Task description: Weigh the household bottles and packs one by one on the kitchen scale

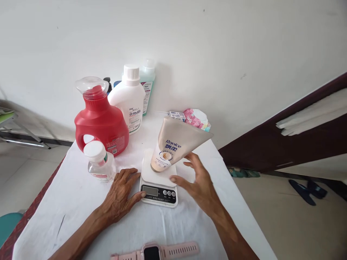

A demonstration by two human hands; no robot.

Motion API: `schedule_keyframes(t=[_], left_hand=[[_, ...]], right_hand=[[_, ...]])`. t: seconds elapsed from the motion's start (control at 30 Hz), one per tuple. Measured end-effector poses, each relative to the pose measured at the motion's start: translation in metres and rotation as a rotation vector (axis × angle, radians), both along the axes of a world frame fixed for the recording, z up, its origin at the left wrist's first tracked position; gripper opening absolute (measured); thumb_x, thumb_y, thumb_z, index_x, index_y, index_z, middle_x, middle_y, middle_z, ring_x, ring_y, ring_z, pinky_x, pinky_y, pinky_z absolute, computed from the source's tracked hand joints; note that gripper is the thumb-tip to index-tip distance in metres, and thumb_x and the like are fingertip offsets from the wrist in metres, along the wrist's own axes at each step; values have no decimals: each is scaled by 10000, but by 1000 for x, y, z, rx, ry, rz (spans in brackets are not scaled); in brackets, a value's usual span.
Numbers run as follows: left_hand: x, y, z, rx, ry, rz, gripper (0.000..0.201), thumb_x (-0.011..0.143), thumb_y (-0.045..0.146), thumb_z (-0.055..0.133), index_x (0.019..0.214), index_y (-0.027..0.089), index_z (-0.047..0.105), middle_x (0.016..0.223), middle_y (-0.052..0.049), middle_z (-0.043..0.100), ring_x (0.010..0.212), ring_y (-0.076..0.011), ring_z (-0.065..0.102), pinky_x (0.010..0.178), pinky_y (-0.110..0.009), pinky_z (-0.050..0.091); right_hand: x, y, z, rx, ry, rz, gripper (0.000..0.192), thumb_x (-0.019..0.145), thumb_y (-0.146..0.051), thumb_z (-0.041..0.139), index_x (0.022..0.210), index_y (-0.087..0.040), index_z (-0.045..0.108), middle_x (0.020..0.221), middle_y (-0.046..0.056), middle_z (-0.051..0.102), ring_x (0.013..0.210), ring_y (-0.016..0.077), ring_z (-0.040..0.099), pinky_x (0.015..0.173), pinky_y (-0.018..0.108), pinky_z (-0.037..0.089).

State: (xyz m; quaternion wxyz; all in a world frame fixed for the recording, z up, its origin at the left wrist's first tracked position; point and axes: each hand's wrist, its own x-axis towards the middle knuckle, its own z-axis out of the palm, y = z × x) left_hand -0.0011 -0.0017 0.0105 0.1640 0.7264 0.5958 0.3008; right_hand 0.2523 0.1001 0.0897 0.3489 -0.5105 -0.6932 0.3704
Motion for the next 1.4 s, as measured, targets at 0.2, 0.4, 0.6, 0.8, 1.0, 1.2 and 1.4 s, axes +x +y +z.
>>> schedule_keyframes(t=[0.2, 0.4, 0.6, 0.8, 1.0, 1.2, 1.4], left_hand=[[-1, 2, -6, 54, -2, 16, 473, 991, 479, 609, 1409, 258, 607, 1405, -137, 612, 1271, -323, 573, 1045, -533, 531], [0, 1, -6, 28, 2, 16, 474, 991, 483, 610, 1409, 260, 606, 1416, -129, 603, 1287, -319, 559, 1066, -537, 521], [0, 0, -7, 18, -20, 20, 480, 992, 481, 610, 1421, 267, 598, 1427, -131, 595, 1298, -322, 551, 1068, -551, 525], [2, 0, -7, 6, -48, 18, 472, 998, 478, 598, 1424, 276, 592, 1428, -141, 587, 1297, -333, 545, 1061, -565, 528], [1, 1, -9, 29, -57, 29, 487, 988, 477, 612, 1434, 280, 592, 1419, -139, 602, 1286, -335, 560, 1049, -555, 540], [1, 0, -9, 26, -60, 22, 485, 993, 467, 612, 1435, 270, 584, 1425, -139, 599, 1283, -329, 560, 1046, -556, 542], [2, 1, -7, 34, -56, 26, 495, 993, 469, 612, 1443, 267, 582, 1418, -157, 602, 1271, -341, 572, 1032, -576, 544]], right_hand=[[-44, 1, -4, -14, 52, 16, 436, 711, -478, 874, 1019, -240, 678, 1028, 54, 781, 966, 293, 727, 818, 399, 584], [-45, 11, -8, 31, 105, -72, 315, 728, -475, 848, 865, -211, 745, 917, 73, 801, 888, 298, 741, 771, 392, 579], [-25, 77, -2, 142, 36, -305, 497, 673, -587, 846, 924, -171, 741, 937, 104, 794, 846, 296, 714, 766, 413, 563], [-20, 180, -26, 214, -39, -499, 391, 655, -413, 800, 941, -181, 669, 969, 114, 754, 935, 325, 682, 853, 462, 531], [-29, 235, -55, 245, -78, -594, 421, 716, -390, 747, 1042, -181, 582, 1116, 157, 691, 1108, 335, 617, 973, 493, 476], [-24, 238, -68, 268, -150, -620, 475, 718, -443, 757, 1052, -216, 506, 1216, 180, 638, 1183, 353, 563, 1012, 512, 456], [-22, 231, -92, 184, -203, -660, 480, 737, -504, 729, 1037, -237, 467, 1054, 153, 667, 1047, 383, 615, 885, 533, 491]])
